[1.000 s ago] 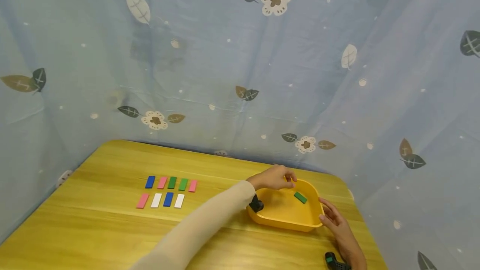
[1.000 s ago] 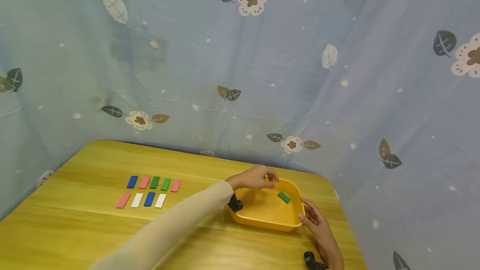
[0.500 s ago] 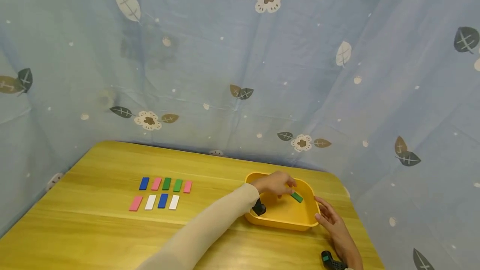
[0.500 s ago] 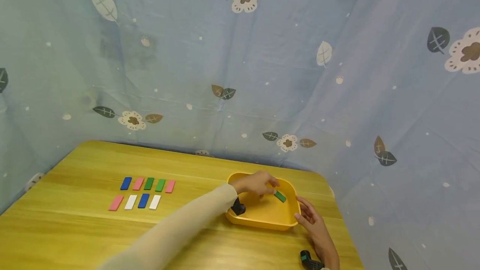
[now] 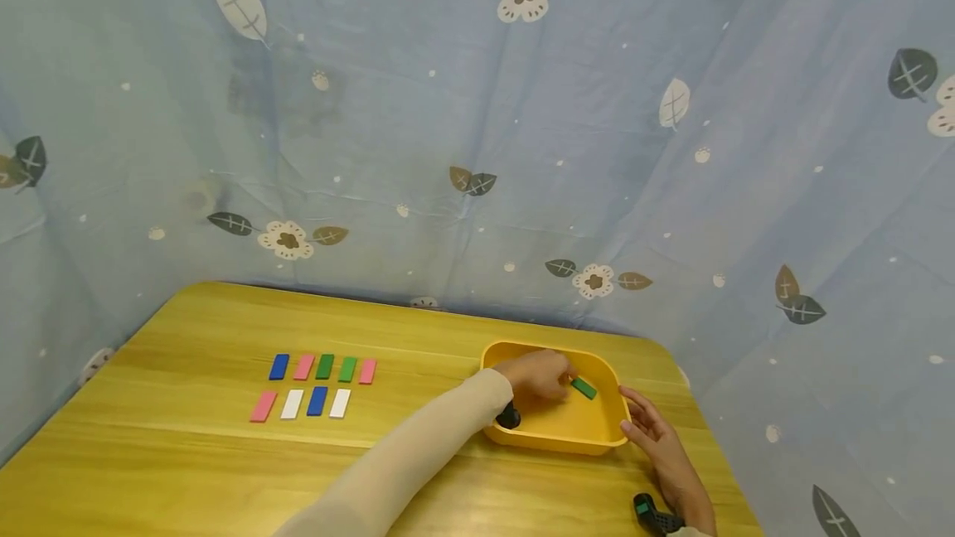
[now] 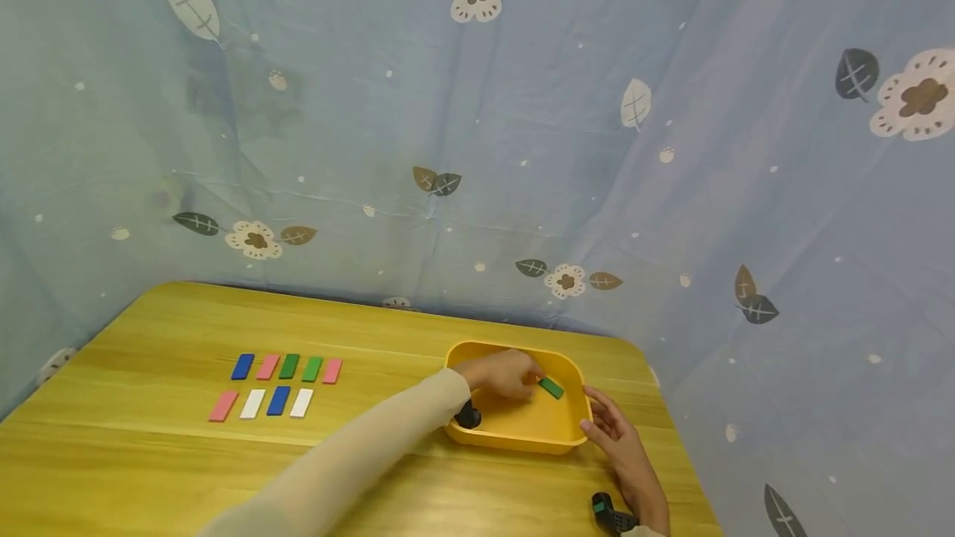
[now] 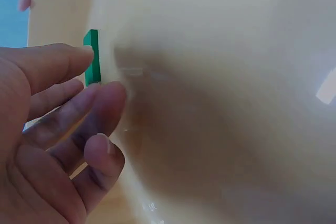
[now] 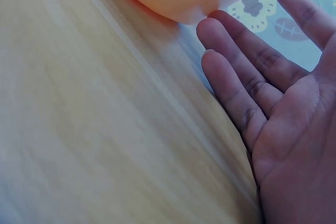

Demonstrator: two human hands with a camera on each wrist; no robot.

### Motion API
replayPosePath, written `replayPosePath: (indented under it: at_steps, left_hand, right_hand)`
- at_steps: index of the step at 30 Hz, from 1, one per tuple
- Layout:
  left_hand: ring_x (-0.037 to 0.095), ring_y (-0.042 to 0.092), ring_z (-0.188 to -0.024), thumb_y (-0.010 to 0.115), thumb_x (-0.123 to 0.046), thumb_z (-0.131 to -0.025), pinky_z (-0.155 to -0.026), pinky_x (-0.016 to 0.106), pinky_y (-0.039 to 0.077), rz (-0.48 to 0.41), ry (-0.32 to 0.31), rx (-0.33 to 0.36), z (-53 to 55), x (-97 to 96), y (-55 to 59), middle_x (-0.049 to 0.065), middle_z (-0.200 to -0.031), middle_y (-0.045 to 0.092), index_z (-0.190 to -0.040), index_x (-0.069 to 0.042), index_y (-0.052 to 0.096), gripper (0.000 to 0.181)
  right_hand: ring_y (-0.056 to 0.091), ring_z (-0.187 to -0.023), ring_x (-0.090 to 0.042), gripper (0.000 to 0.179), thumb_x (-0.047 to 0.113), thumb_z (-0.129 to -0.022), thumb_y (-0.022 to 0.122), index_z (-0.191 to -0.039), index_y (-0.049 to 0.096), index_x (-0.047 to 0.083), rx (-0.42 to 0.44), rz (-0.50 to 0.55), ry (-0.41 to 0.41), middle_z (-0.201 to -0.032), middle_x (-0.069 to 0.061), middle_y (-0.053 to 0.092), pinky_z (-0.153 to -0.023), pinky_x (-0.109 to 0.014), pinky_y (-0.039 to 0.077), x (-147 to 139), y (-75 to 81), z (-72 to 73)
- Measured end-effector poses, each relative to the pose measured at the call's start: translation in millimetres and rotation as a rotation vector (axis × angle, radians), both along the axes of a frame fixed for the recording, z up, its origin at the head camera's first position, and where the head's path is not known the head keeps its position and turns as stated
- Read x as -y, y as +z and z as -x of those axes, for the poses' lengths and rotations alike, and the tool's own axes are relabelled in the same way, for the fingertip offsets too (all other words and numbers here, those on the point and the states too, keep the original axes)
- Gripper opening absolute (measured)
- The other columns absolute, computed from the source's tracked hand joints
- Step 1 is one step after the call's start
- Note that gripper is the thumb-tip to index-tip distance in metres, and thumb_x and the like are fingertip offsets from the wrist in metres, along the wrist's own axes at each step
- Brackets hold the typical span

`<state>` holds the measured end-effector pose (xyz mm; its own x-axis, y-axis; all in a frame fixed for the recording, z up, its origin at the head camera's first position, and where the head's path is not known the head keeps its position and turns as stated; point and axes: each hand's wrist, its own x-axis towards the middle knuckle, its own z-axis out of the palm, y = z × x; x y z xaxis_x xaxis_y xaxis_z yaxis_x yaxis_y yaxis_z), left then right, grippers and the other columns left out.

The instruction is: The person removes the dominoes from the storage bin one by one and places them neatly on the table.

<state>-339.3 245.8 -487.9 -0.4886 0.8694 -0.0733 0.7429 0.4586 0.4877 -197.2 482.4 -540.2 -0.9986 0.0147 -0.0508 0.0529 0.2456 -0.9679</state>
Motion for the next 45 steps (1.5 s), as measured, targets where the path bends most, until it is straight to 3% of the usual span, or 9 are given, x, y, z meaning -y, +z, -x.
replayPosePath:
  at_steps: [7, 12, 18, 24, 29, 32, 36, 39, 45]
  left_hand:
    - [0.008, 0.05, -0.071, 0.065, -0.025, -0.092, -0.065, 0.019, 0.04, 0.038, 0.022, -0.046, -1.1, -3.6, -7.6, -0.005, -0.11, 0.065, -0.125, -0.013, 0.064, 0.035]
    - [0.005, 0.053, -0.081, 0.065, -0.023, -0.091, -0.073, 0.019, 0.043, 0.009, 0.036, -0.027, -2.8, -3.4, -9.1, -0.007, -0.11, 0.065, -0.118, -0.015, 0.067, 0.029]
    - [0.008, 0.05, -0.078, 0.067, -0.021, -0.089, -0.072, 0.02, 0.041, 0.0, 0.026, -0.041, -3.4, -5.4, -8.3, -0.008, -0.105, 0.063, -0.121, -0.018, 0.064, 0.032]
    - [0.008, 0.049, -0.067, 0.073, -0.025, -0.085, -0.061, 0.019, 0.041, -0.011, 0.012, -0.013, -7.3, -4.6, -6.3, -0.009, -0.079, 0.057, -0.097, -0.018, 0.066, 0.015]
    - [0.006, 0.052, -0.063, 0.076, -0.03, -0.083, -0.057, 0.018, 0.044, -0.021, -0.009, 0.029, -10.3, -2.7, -5.5, -0.011, -0.074, 0.059, -0.081, -0.019, 0.065, 0.016]
    - [0.006, 0.053, -0.064, 0.077, -0.03, -0.082, -0.058, 0.018, 0.044, -0.024, -0.013, 0.058, -10.7, -4.4, -6.5, -0.011, -0.076, 0.06, -0.087, -0.018, 0.065, 0.017]
    - [0.007, 0.054, -0.065, 0.076, -0.029, -0.082, -0.059, 0.02, 0.044, -0.021, 0.033, 0.115, -12.7, -7.2, -7.0, -0.008, -0.077, 0.058, -0.117, -0.017, 0.058, 0.041]
    - [0.008, 0.056, -0.065, 0.076, -0.029, -0.083, -0.059, 0.021, 0.045, -0.022, 0.055, 0.148, -14.9, -7.9, -6.5, -0.006, -0.079, 0.06, -0.13, -0.016, 0.052, 0.054]
    - [0.006, 0.054, -0.071, 0.077, -0.031, -0.082, -0.065, 0.021, 0.046, -0.024, 0.042, 0.141, -14.8, -10.7, -8.0, -0.006, -0.093, 0.062, -0.122, -0.018, 0.062, 0.045]
  right_hand:
    - [0.05, -0.119, -0.011, 0.051, 0.027, -0.1, 0.052, -0.147, 0.035, 0.032, 0.011, 0.001, -0.012, -0.143, -0.009, 0.041, -0.09, -0.026, 0.046, 0.3, -2.3, -0.9]
    - [0.046, -0.122, -0.009, 0.05, 0.029, -0.099, 0.053, -0.146, 0.036, 0.034, 0.026, -0.012, -0.02, -0.146, -0.004, 0.037, -0.091, -0.024, 0.045, 0.1, -2.3, -0.1]
    - [0.044, -0.123, -0.008, 0.051, 0.031, -0.098, 0.055, -0.145, 0.037, 0.035, 0.029, -0.022, -0.03, -0.147, -0.001, 0.036, -0.091, -0.024, 0.044, 1.5, 0.2, 1.8]
    - [0.048, -0.122, -0.009, 0.051, 0.026, -0.099, 0.054, -0.146, 0.036, 0.033, -0.001, 0.01, -0.014, -0.144, -0.006, 0.04, -0.091, -0.024, 0.045, 2.4, -0.6, 1.3]
    - [0.048, -0.122, -0.011, 0.051, 0.025, -0.099, 0.053, -0.146, 0.036, 0.033, 0.002, 0.011, -0.022, -0.145, -0.006, 0.04, -0.091, -0.024, 0.045, 1.7, -1.8, 0.3]
    - [0.048, -0.122, -0.012, 0.05, 0.026, -0.099, 0.054, -0.146, 0.037, 0.033, 0.008, 0.01, -0.031, -0.145, -0.005, 0.039, -0.091, -0.025, 0.045, 1.6, -0.9, -0.1]
    - [0.049, -0.121, -0.014, 0.051, 0.027, -0.099, 0.054, -0.146, 0.037, 0.033, 0.01, 0.018, -0.029, -0.143, -0.005, 0.041, -0.091, -0.027, 0.046, 2.3, 0.4, -0.9]
    - [0.049, -0.121, -0.014, 0.051, 0.027, -0.098, 0.055, -0.146, 0.037, 0.033, 0.011, 0.019, -0.033, -0.143, -0.005, 0.041, -0.091, -0.028, 0.046, 3.2, 0.8, -1.1]
    - [0.044, -0.125, -0.013, 0.051, 0.03, -0.097, 0.056, -0.145, 0.038, 0.035, 0.024, 0.003, -0.047, -0.145, -0.001, 0.039, -0.092, -0.026, 0.044, 3.2, -0.2, -0.9]
